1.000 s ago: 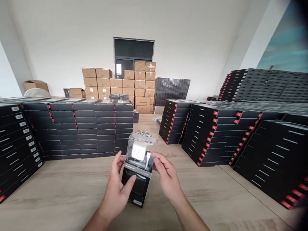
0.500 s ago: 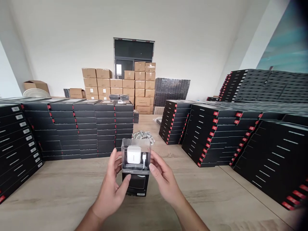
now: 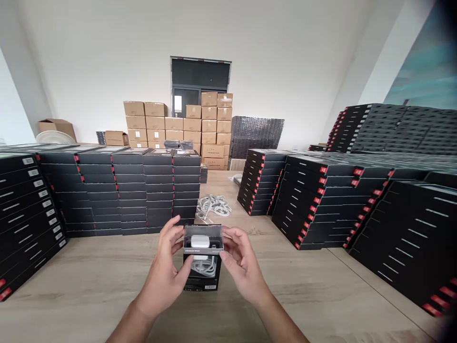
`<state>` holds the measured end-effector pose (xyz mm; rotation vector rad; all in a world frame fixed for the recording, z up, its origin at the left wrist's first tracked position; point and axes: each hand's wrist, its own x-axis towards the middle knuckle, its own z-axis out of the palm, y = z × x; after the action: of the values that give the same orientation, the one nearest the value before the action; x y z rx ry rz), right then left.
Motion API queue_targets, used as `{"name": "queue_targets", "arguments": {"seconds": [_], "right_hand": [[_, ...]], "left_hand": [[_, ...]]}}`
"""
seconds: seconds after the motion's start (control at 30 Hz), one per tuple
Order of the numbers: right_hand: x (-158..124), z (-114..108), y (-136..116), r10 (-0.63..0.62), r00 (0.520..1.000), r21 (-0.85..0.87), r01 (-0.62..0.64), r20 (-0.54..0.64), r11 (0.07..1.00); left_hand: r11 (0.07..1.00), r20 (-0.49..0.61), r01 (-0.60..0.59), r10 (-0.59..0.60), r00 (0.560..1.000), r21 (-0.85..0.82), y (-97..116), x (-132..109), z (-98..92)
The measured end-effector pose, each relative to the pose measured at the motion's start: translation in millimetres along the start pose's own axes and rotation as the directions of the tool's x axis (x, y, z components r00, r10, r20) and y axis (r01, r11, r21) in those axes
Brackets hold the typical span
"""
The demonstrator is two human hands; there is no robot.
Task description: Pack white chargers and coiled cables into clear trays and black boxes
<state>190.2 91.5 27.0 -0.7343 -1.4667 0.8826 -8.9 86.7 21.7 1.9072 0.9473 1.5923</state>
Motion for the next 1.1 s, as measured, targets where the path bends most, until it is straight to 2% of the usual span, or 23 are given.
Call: {"name": "queue_targets", "arguments": {"seconds": [0.1,0.23,0.43,0.5,0.63,0.7,0.87,0.93,1.0,1.1], "right_hand": [[1,-3,7,-0.033,0.999,-0.069,0.035,0.027,0.997],[0,-5,8,-0.073,0.995,-0.150,0.081,0.061,0.985],[-2,-4,4,-0.126,0.988,-0.211,0.142,0.086,0.967],[-2,-4,5,-0.147,0.985,-0.254,0.166,0.093,0.953],[0,-7,9,-0.177,0.980,-0.299,0.198,0.097,0.933],[1,-9,9,-0.186,0.978,-0.313,0.207,0.096,0.927],[-2,-8,5,-0.236,0.968,-0.425,0.250,0.088,0.870],[-3,-6,3,-0.237,0.970,-0.398,0.241,0.059,0.885],[-4,-4,-1,-0.225,0.973,-0.341,0.227,0.046,0.912],[-3,-1,-7,-0.240,0.968,-0.322,0.251,0.075,0.913]], "left_hand": [[0.997,-0.015,0.023,-0.024,1.000,-0.077,-12,-3,2.4],[0.997,-0.007,0.024,-0.025,1.000,-0.077,-16,-4,-0.9],[0.981,0.086,-0.077,0.063,0.994,0.179,-13,-3,-9.8],[0.974,0.094,-0.093,0.074,0.993,0.206,-13,-4,-9.2],[0.999,0.035,-0.046,0.045,0.998,0.026,-15,-4,-3.6],[0.999,0.030,-0.037,0.037,0.999,-0.004,-16,-4,-2.8],[0.965,0.093,-0.144,0.126,0.988,0.221,-16,-6,-6.9],[0.975,0.075,-0.134,0.123,0.990,0.177,-15,-8,-6.0],[0.994,0.028,-0.087,0.085,0.996,0.061,-13,-9,-3.5],[0.997,0.010,-0.037,0.037,0.999,-0.062,-9,-9,-1.7]]}}
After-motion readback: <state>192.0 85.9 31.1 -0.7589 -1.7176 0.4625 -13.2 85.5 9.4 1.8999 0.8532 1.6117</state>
